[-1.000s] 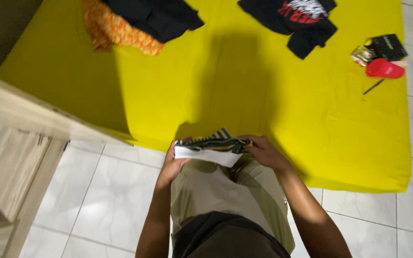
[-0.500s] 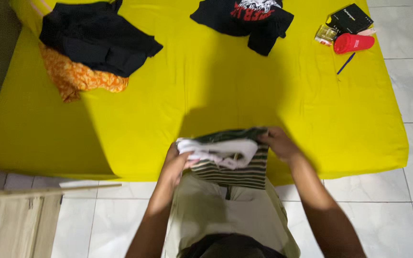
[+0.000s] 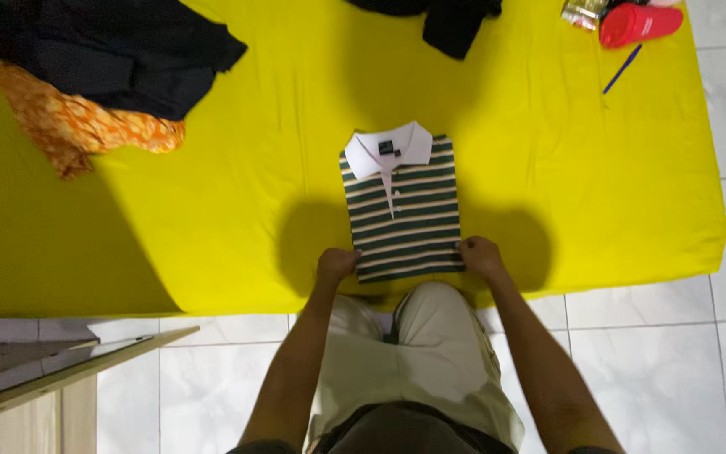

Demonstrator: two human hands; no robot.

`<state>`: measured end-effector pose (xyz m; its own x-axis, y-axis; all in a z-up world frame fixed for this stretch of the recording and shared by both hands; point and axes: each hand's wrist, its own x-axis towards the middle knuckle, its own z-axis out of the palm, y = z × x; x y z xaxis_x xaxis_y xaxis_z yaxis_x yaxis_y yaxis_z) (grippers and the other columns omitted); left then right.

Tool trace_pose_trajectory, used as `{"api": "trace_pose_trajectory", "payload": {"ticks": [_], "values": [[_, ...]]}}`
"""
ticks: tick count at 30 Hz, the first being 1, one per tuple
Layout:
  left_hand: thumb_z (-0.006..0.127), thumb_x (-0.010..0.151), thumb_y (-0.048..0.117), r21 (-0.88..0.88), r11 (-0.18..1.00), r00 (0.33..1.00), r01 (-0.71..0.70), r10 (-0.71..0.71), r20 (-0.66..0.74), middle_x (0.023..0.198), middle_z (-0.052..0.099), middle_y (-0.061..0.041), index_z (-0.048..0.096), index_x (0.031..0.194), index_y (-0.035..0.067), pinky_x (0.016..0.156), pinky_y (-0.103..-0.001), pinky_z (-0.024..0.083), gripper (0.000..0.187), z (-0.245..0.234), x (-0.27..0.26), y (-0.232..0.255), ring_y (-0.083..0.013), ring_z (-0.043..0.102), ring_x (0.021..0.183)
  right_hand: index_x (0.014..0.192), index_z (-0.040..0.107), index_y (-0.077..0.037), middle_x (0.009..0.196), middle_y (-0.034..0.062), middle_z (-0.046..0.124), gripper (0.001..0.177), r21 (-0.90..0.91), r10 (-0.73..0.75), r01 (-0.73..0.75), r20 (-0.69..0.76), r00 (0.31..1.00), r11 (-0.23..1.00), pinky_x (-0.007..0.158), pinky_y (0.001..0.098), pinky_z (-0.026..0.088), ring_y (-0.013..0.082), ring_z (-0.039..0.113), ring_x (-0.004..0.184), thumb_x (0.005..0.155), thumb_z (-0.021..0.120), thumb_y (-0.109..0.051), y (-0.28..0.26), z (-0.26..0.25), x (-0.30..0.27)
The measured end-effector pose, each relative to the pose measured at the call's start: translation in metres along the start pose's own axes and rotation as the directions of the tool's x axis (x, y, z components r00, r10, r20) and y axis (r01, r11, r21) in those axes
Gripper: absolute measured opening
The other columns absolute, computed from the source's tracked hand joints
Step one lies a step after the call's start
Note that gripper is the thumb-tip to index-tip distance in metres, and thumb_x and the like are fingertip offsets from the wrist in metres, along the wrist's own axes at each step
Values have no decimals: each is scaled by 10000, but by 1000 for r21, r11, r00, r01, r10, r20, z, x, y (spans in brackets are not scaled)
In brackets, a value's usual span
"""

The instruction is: The person picks up a shirt from a bed, folds the sleeves and sides inward, and places the folded shirt onto a shelf in a closet.

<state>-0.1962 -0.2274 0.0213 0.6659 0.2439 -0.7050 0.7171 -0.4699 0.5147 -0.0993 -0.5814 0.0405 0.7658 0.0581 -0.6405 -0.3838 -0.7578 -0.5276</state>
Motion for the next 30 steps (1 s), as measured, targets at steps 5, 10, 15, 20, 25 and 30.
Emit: {"api": "trace_pose_trajectory", "payload": {"ticks": [5,10,15,20,25,30], "values": [[776,788,535,13,953,879,-302,283,-383,670,684,-164,735,691,45,631,-431,525,502,45,-27,-16,-334,672,647,1077,767,-8,1040,242,747,387,-154,-127,98,-186,974,983,876,448,554,406,714,995,893,732,-347,12,34,-21],[786,856,386,-112,920,839,-376,287,-463,679,671,-155,696,773,15,637,-402,537,391,48,-34,-33,-300,681,640,1052,777,-29,1039,223,753,353,-131,-70,51,-145,987,990,898,436,557,383,731,988,912,704,-345,16,44,-34],[785,837,262,-138,843,704,-520,331,-628,738,710,-146,681,913,9,657,-373,558,283,53,-38,-49,-252,702,679,1070,787,-65,1064,204,756,360,-240,-8,-5,-53,999,971,905,434,556,369,719,1018,858,760,-355,25,46,-58],[654,1020,229,-73,794,629,-603,417,-656,949,758,-163,714,1097,11,799,-350,575,239,33,-18,-46,-273,750,885,1091,742,-28,1046,197,750,310,-154,-216,169,-373,902,973,863,458,551,381,705,996,938,717,-297,19,35,-46],[683,967,246,-96,901,789,-423,314,-529,930,764,-154,744,1101,27,774,-352,562,264,9,18,-8,-274,747,857,1163,710,-7,1036,222,731,350,-77,-344,351,-477,809,933,847,463,554,386,705,948,924,717,-262,-13,16,11],[701,958,277,-133,964,900,-232,161,-404,886,768,-136,776,1042,53,746,-371,557,251,-13,54,19,-265,729,814,1147,719,10,1027,223,734,308,-130,-414,407,-503,759,904,847,477,549,411,693,941,936,725,-214,-52,-5,66]]}}
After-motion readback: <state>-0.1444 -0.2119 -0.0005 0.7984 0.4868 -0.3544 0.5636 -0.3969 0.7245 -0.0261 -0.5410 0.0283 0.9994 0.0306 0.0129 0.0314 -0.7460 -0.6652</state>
